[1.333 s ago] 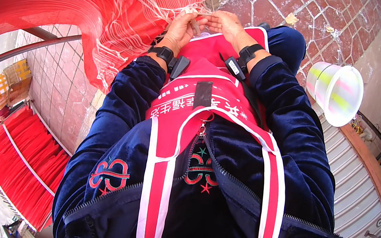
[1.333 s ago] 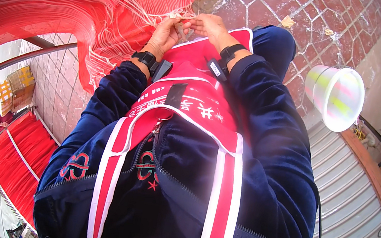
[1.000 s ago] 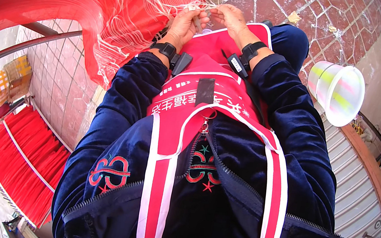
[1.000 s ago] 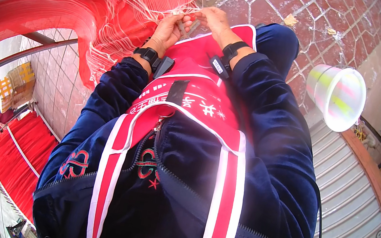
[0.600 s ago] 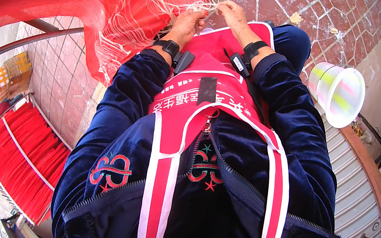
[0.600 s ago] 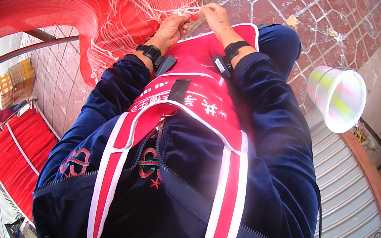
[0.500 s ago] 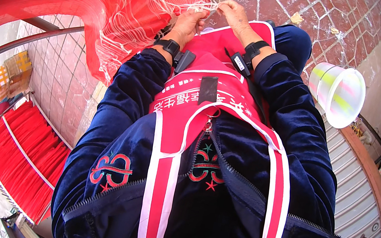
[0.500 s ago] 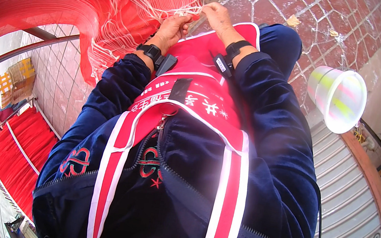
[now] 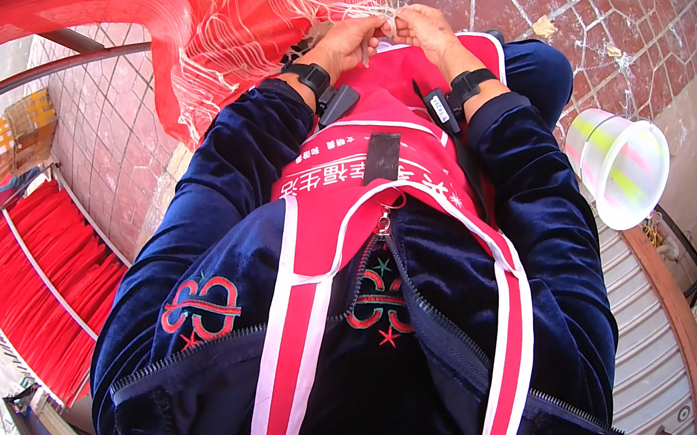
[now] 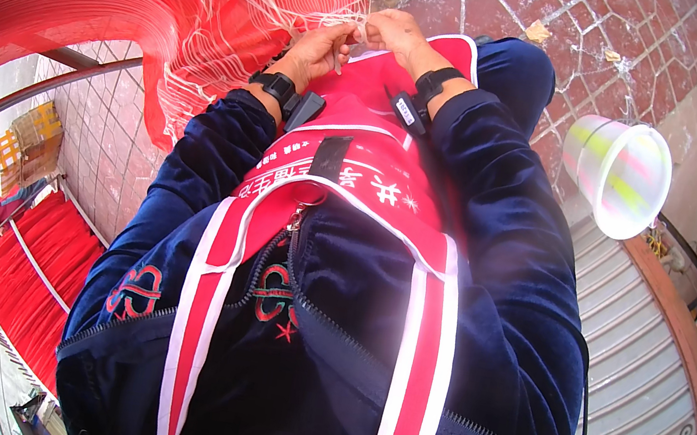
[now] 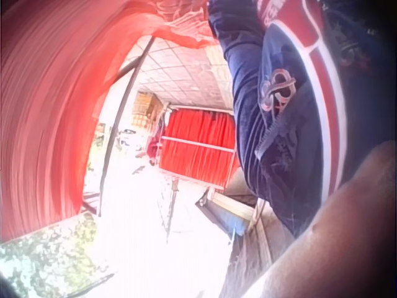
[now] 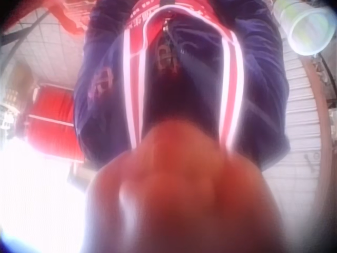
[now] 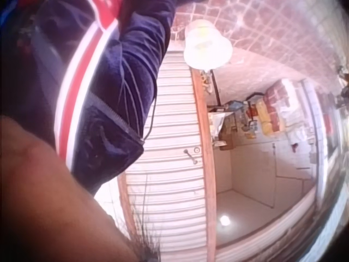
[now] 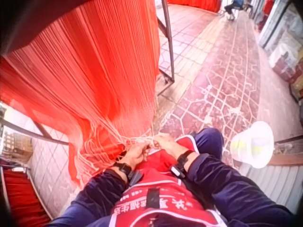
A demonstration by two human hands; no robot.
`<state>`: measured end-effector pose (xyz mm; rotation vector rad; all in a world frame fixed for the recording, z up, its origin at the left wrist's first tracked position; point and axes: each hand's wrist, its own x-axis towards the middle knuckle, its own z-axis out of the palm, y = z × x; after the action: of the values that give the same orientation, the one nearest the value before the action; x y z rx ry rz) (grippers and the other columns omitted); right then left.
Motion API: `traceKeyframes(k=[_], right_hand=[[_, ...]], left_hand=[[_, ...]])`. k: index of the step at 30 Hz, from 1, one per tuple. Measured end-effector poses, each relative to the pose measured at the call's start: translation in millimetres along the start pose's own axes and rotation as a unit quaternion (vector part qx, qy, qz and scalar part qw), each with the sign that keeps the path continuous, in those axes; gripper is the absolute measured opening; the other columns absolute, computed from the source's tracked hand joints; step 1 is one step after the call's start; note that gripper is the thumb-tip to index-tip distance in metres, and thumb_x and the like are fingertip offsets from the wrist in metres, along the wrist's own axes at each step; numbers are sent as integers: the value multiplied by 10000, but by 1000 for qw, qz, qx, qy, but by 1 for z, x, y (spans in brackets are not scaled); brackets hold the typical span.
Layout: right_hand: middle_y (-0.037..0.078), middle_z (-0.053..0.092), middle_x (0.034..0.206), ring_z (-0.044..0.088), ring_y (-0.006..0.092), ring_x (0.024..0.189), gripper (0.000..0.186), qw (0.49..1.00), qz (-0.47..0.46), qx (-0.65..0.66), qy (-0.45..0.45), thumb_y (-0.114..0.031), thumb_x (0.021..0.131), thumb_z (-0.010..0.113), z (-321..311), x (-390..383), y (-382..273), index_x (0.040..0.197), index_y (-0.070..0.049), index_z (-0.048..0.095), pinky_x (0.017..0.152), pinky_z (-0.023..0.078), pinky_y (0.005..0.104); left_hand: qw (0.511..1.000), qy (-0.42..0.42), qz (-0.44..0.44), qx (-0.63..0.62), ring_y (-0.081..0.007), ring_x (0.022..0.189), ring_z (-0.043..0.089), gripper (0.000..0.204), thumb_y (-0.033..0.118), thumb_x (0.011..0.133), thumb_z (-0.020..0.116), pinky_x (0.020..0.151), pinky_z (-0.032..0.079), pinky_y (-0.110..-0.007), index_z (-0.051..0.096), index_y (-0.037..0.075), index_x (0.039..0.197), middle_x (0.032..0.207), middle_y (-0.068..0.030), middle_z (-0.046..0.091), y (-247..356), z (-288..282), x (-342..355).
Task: The person sits on a tiled floor and repeatedly ties knots in a red fishing net using both hands. The hands pull and tighten the white netting threads to secure the mesh. No tools are used, and the net remains in the person's lap throughout the clip.
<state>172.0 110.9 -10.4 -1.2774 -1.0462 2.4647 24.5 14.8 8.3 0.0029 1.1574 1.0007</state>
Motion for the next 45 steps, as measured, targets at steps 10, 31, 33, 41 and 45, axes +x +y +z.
traceKeyframes(k=[10,31,33,41,45], right_hand=[[98,650,871,621,183,813,181,1000,0,6,-25,-178,840,571,0,-3,1,946,-31,584,755,497,315],[134,635,925,630,240,846,220,998,20,54,14,-179,835,597,1,3,3,970,-6,581,775,514,355],[150,635,931,633,251,849,218,996,12,80,30,-166,836,589,0,3,3,966,8,576,782,517,361],[168,645,920,641,262,855,200,990,-28,130,46,-148,840,576,0,3,-1,959,12,562,792,518,345],[122,633,895,618,229,860,155,987,-50,151,5,-134,865,549,-2,7,-1,956,-10,562,819,510,364]], left_hand=[[998,-2,58,-7,-65,520,499,99,113,859,584,451,419,-175,565,24,900,728,-32,606,-3,-1,4],[988,45,131,64,-66,570,511,78,43,826,590,487,423,-182,547,27,889,708,-12,563,3,4,-3],[990,32,133,41,-75,566,513,74,37,820,587,482,422,-191,547,24,881,703,-19,565,2,3,-3],[996,-29,81,-9,-104,595,495,65,33,826,528,539,417,-237,534,14,888,694,-28,522,5,-10,-6],[997,-40,72,0,-107,602,478,85,43,828,513,549,405,-248,527,8,904,708,-38,513,8,-16,-12]])
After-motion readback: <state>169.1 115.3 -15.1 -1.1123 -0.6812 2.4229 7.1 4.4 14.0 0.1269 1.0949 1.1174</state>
